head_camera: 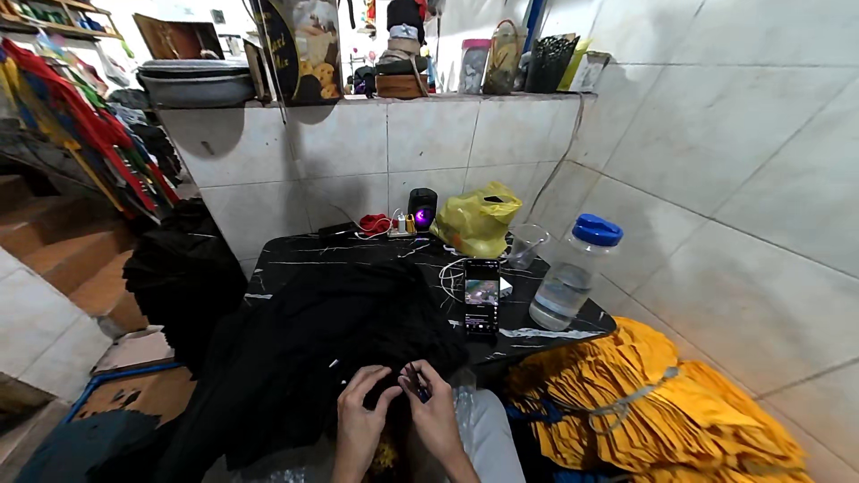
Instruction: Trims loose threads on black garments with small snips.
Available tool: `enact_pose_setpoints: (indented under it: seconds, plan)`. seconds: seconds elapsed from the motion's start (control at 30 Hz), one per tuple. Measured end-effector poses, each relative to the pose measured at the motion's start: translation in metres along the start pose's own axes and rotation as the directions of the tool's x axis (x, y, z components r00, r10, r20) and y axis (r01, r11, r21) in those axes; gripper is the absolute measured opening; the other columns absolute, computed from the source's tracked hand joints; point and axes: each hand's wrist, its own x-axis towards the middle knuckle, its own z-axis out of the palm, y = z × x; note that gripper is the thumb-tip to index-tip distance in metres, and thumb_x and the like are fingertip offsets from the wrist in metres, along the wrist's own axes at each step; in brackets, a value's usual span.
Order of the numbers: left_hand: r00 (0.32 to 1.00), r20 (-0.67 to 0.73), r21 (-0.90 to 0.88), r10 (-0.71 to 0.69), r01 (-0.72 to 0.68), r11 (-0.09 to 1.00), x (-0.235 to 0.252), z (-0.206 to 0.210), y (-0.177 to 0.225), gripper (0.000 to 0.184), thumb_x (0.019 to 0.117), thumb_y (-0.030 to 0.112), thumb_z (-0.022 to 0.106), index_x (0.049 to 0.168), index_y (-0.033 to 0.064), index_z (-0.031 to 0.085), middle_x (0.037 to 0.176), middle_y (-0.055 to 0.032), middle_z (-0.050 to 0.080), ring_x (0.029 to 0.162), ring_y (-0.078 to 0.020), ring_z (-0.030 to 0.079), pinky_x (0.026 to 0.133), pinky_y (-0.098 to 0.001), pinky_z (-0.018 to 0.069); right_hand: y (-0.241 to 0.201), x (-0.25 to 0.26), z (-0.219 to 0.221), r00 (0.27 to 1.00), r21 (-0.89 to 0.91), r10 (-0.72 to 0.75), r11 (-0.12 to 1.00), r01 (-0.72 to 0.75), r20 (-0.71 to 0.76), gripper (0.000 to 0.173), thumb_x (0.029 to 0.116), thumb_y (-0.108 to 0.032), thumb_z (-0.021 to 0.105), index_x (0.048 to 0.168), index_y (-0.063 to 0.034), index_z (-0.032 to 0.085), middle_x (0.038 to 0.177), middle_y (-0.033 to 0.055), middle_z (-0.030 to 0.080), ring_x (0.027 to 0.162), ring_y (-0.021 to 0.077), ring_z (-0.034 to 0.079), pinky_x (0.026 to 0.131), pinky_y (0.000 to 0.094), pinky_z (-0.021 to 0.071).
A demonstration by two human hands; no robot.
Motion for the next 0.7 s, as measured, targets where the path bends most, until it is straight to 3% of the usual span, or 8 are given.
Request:
enact_pose_setpoints:
  seconds: [0.17,0.3,0.47,0.7]
  plan:
    - [0.999,-0.042,-0.027,-0.034,0.033,0.999,-0.0022,0.0029,0.0003,0.026,0.0789,0.016,0.084,0.103,0.0065,0.08,0.102,-0.0016,0.076,0.094,-0.0055,0.072,0.086,-0.0214,0.0602,-0.0046,-0.002,0.0022,0.999,-0.023,0.034,0.999,-0.034,0.009,0.017,0.0947,-0.014,0.071,0.11,-0.0063,0.07,0.091,0.0008,0.073,0.08,0.0069,0.069,0.074,0.0251,0.059]
    - [0.997,-0.048,-0.01,-0.053,0.053,0.999,-0.0042,0.0069,0.0047,0.031,0.0773,0.003,0.075,0.108,0.0035,0.078,0.104,-0.0033,0.077,0.095,-0.0054,0.072,0.088,-0.0217,0.0595,-0.0071,-0.0035,0.0037,0.997,-0.094,0.071,0.993,-0.071,-0.004,0.032,0.0887,-0.034,0.08,0.108,-0.009,0.073,0.089,-0.0015,0.075,0.079,0.0059,0.071,0.074,0.0265,0.0604]
    - [0.999,-0.019,-0.024,-0.045,0.045,0.999,-0.0049,0.005,0.001,0.031,0.0784,0.006,0.078,0.109,0.0056,0.078,0.103,-0.0015,0.076,0.094,-0.0052,0.072,0.086,-0.021,0.0602,-0.0034,-0.004,0.0042,0.999,-0.11,0.047,0.993,-0.047,0.001,0.017,0.0912,-0.021,0.076,0.103,-0.0096,0.075,0.088,-0.0011,0.074,0.079,0.0052,0.07,0.075,0.0253,0.0595]
    - [0.999,-0.05,-0.091,-0.022,0.017,0.996,-0.0043,0.0047,-0.0021,0.036,0.0775,0.005,0.081,0.113,0.0012,0.076,0.106,-0.006,0.073,0.093,-0.0088,0.072,0.083,-0.0221,0.0627,-0.0054,-0.0022,0.0041,0.998,-0.023,0.066,0.998,-0.066,0.011,0.016,0.0929,-0.023,0.075,0.099,-0.0079,0.074,0.088,-0.0002,0.073,0.081,0.0065,0.069,0.077,0.0253,0.0583]
